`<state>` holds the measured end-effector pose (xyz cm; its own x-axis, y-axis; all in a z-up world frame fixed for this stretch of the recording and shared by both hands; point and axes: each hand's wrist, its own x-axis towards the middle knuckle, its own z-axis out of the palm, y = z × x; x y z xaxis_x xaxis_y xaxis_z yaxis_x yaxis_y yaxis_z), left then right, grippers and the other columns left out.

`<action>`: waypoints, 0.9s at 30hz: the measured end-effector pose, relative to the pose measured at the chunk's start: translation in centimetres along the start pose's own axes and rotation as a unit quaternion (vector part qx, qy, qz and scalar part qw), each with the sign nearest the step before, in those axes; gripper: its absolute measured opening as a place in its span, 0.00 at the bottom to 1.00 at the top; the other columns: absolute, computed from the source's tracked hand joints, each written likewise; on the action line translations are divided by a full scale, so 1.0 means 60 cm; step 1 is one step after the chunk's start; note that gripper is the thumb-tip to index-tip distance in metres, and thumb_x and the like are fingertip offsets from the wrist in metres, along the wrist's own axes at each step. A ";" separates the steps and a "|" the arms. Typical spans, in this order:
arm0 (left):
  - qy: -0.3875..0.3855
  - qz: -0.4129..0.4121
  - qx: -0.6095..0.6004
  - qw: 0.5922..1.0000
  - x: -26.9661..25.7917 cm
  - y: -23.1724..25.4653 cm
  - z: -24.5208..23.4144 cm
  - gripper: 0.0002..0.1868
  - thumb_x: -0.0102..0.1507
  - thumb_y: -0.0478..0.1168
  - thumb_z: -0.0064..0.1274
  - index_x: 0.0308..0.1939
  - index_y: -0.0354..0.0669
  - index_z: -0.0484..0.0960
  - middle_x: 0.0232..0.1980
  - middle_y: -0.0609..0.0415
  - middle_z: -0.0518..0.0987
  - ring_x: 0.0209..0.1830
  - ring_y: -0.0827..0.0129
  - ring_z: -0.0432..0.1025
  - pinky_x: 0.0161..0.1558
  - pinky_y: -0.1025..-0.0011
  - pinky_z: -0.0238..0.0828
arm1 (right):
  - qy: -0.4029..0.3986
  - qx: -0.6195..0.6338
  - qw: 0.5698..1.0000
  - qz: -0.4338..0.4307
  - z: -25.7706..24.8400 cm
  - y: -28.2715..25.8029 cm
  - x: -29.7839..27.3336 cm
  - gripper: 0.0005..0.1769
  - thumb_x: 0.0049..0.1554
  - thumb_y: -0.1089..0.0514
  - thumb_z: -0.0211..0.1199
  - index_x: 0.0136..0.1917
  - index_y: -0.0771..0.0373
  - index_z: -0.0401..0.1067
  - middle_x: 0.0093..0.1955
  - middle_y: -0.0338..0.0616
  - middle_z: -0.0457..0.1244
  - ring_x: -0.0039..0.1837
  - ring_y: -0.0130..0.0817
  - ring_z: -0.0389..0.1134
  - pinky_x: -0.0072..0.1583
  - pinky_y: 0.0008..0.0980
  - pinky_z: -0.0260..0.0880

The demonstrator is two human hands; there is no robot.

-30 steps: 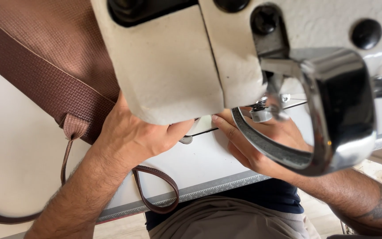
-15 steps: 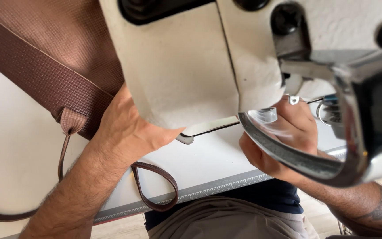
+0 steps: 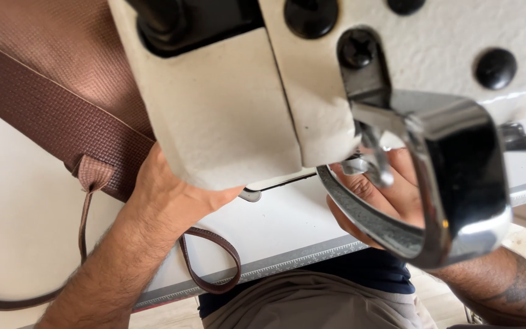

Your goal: Sewing leather bag components together using an industrial sewing machine and trimming threads with scissors.

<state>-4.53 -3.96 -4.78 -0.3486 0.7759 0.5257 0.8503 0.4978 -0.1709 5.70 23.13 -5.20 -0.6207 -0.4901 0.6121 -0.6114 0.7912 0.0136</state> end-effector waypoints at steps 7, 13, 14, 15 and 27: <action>0.002 0.003 0.032 0.999 0.001 0.018 0.004 0.09 0.61 0.32 0.48 0.33 0.51 0.81 0.39 0.53 0.77 0.40 0.58 0.73 0.42 0.59 0.76 | -0.029 -0.044 0.998 -0.030 -0.010 0.009 0.002 0.18 0.59 0.62 0.65 0.61 0.68 0.68 0.54 0.52 0.66 0.45 0.57 0.74 0.49 0.52 0.72; 0.011 0.001 0.067 0.998 0.000 0.026 -0.008 0.11 0.59 0.30 0.45 0.28 0.50 0.80 0.36 0.53 0.77 0.36 0.59 0.73 0.38 0.63 0.77 | -0.048 -0.084 0.993 -0.065 -0.024 -0.001 0.031 0.20 0.60 0.59 0.67 0.62 0.66 0.65 0.53 0.47 0.64 0.45 0.58 0.77 0.51 0.56 0.77; 0.014 0.001 0.076 0.997 0.002 0.029 -0.009 0.12 0.59 0.30 0.44 0.27 0.50 0.80 0.35 0.53 0.77 0.36 0.59 0.73 0.37 0.63 0.77 | -0.051 -0.095 0.991 -0.073 -0.027 -0.004 0.035 0.21 0.61 0.58 0.67 0.62 0.66 0.64 0.53 0.46 0.63 0.45 0.58 0.78 0.51 0.57 0.78; 0.018 0.001 0.079 0.997 -0.004 0.034 -0.004 0.12 0.59 0.30 0.44 0.27 0.50 0.80 0.35 0.53 0.77 0.36 0.59 0.73 0.37 0.63 0.77 | -0.049 -0.098 0.991 -0.076 -0.022 -0.012 0.050 0.21 0.61 0.58 0.67 0.62 0.66 0.64 0.53 0.46 0.63 0.45 0.58 0.78 0.51 0.57 0.78; -0.014 -0.101 0.184 0.978 0.044 0.115 -0.081 0.15 0.55 0.26 0.43 0.16 0.47 0.68 0.18 0.59 0.57 0.20 0.66 0.59 0.29 0.68 0.67 | 0.065 0.013 0.998 -0.003 -0.043 -0.060 0.111 0.11 0.56 0.72 0.56 0.49 0.77 0.77 0.45 0.61 0.67 0.39 0.53 0.65 0.41 0.46 0.66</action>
<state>2.32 -0.36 -0.54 -0.5099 0.6549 0.5578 0.5653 0.7438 -0.3566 5.01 17.96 0.88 -0.5484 -0.4421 0.7098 -0.6284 0.7779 -0.0010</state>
